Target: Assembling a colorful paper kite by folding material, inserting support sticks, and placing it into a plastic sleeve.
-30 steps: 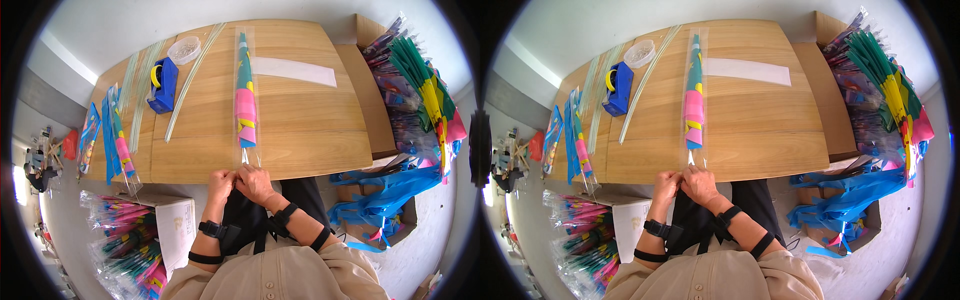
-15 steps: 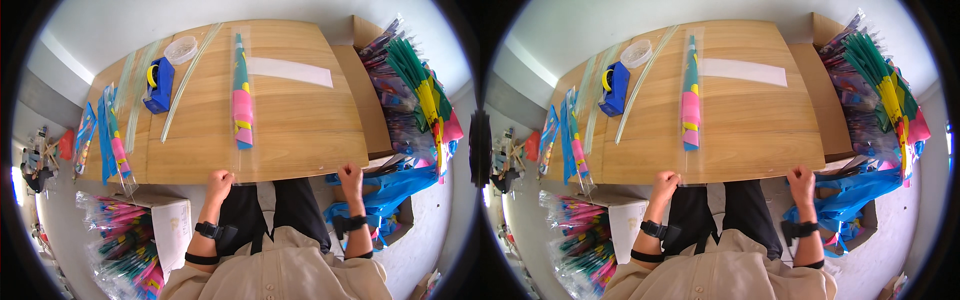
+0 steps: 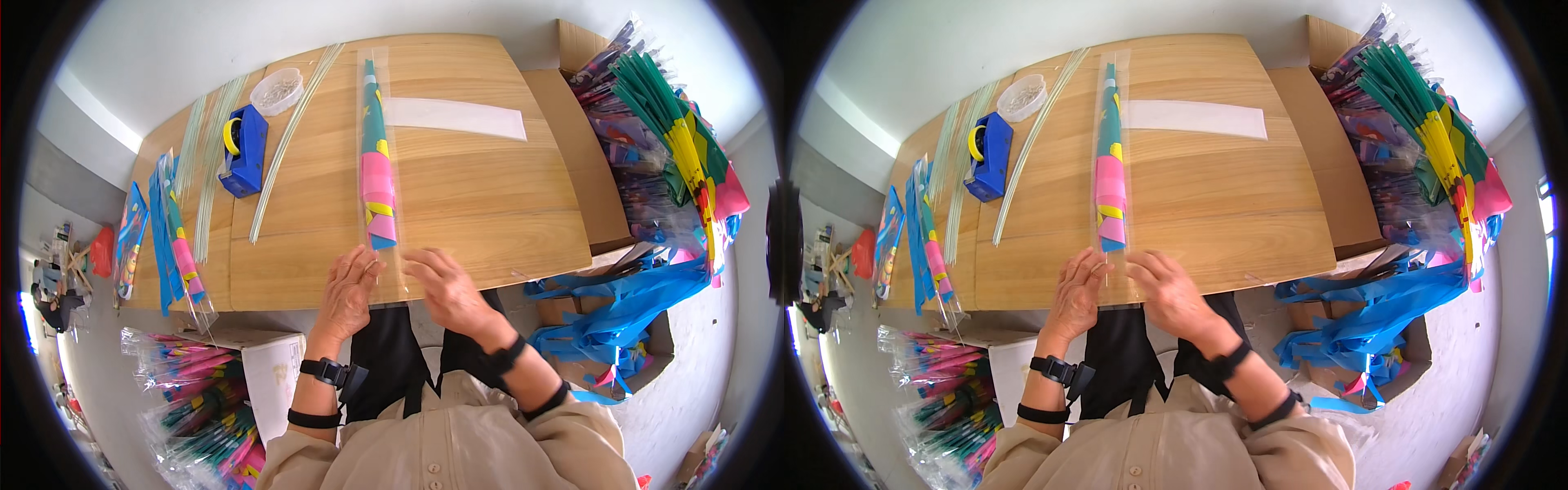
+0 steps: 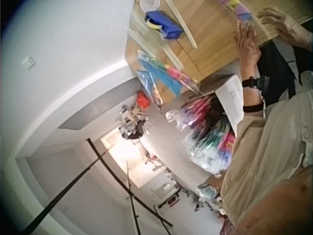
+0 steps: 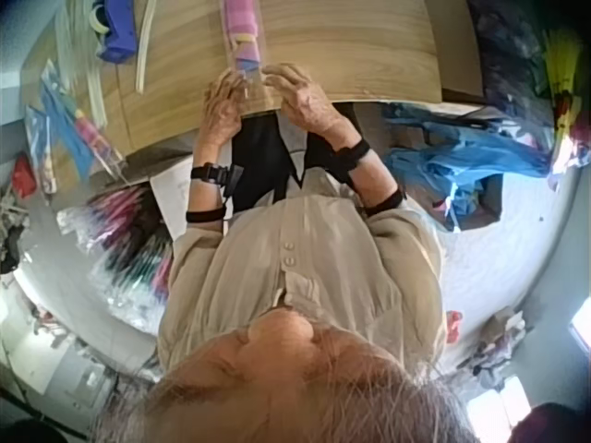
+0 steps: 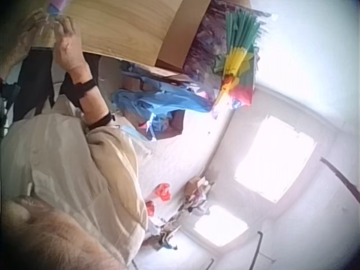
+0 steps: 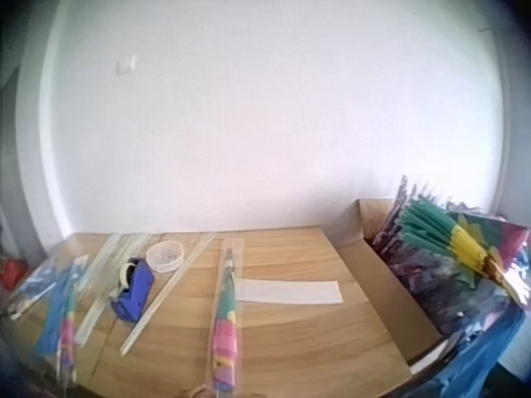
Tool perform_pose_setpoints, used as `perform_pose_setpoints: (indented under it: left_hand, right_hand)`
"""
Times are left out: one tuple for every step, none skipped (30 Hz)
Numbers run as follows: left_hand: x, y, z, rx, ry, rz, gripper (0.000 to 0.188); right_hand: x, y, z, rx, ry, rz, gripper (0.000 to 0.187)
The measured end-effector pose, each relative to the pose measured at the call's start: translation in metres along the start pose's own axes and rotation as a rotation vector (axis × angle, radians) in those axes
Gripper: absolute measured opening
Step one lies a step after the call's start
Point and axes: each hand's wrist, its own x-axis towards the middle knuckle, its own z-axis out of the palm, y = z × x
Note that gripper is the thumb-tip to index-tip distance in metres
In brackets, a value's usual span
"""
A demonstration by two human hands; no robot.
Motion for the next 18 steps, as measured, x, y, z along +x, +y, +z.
perform_pose_setpoints:
  left_hand:
    - [0.0, -0.002, 0.002, -0.012, 0.007, 0.009, 0.055]
    - [-0.001, -0.004, 0.002, -0.025, 0.013, 0.017, 0.054]
    - [0.0, -0.006, 0.002, -0.056, -0.007, 0.015, 0.053]
    - [0.001, -0.008, 0.002, -0.086, -0.026, 0.014, 0.052]
    - [0.001, -0.011, 0.0, -0.114, -0.043, 0.006, 0.05]
    - [0.0, -0.014, -0.001, -0.136, -0.051, 0.0, 0.05]
    - [-0.001, -0.016, -0.003, -0.158, -0.058, -0.005, 0.05]
    - [-0.002, -0.018, -0.003, -0.182, -0.063, -0.01, 0.05]
    - [-0.004, -0.019, -0.003, -0.191, -0.067, -0.016, 0.051]
    - [-0.006, -0.02, -0.003, -0.2, -0.071, -0.022, 0.052]
    - [-0.008, -0.019, -0.004, -0.208, -0.079, -0.027, 0.053]
    - [-0.009, -0.019, -0.005, -0.221, -0.092, -0.041, 0.054]
    - [-0.01, -0.017, -0.008, -0.233, -0.105, -0.054, 0.056]
    - [-0.011, -0.016, -0.011, -0.242, -0.119, -0.07, 0.057]
    - [-0.012, -0.015, -0.011, -0.251, -0.115, -0.077, 0.059]
    - [-0.014, -0.013, -0.011, -0.259, -0.111, -0.085, 0.06]
    - [-0.015, -0.012, -0.011, -0.267, -0.107, -0.092, 0.062]
    - [-0.016, -0.01, -0.01, -0.255, -0.095, -0.086, 0.063]
  right_hand:
    - [0.014, 0.001, 0.013, 0.084, 0.018, -0.011, 0.047]
    - [0.022, 0.006, 0.025, 0.096, 0.034, 0.002, 0.047]
    - [0.028, 0.014, 0.037, 0.107, 0.049, 0.018, 0.047]
    - [0.028, 0.02, 0.045, 0.117, 0.064, 0.034, 0.047]
    - [0.025, 0.025, 0.048, 0.055, 0.01, 0.068, 0.046]
    - [0.021, 0.03, 0.047, -0.008, -0.043, 0.102, 0.045]
    - [0.016, 0.036, 0.046, -0.071, -0.096, 0.136, 0.045]
    - [0.009, 0.041, 0.044, -0.076, -0.097, 0.136, 0.042]
    - [-0.001, 0.045, 0.041, -0.084, -0.098, 0.138, 0.039]
    - [-0.008, 0.048, 0.039, -0.093, -0.1, 0.141, 0.036]
    - [-0.011, 0.047, 0.036, -0.107, -0.098, 0.114, 0.036]
    - [-0.014, 0.045, 0.033, -0.122, -0.097, 0.088, 0.037]
    - [-0.015, 0.043, 0.03, -0.137, -0.095, 0.062, 0.037]
    - [-0.014, 0.037, 0.027, -0.188, -0.135, 0.054, 0.038]
    - [-0.012, 0.03, 0.024, -0.241, -0.174, 0.047, 0.039]
    - [-0.012, 0.026, 0.022, -0.293, -0.214, 0.039, 0.039]
    - [-0.014, 0.024, 0.024, -0.287, -0.198, 0.04, 0.043]
    - [-0.016, 0.023, 0.026, -0.28, -0.182, 0.041, 0.047]
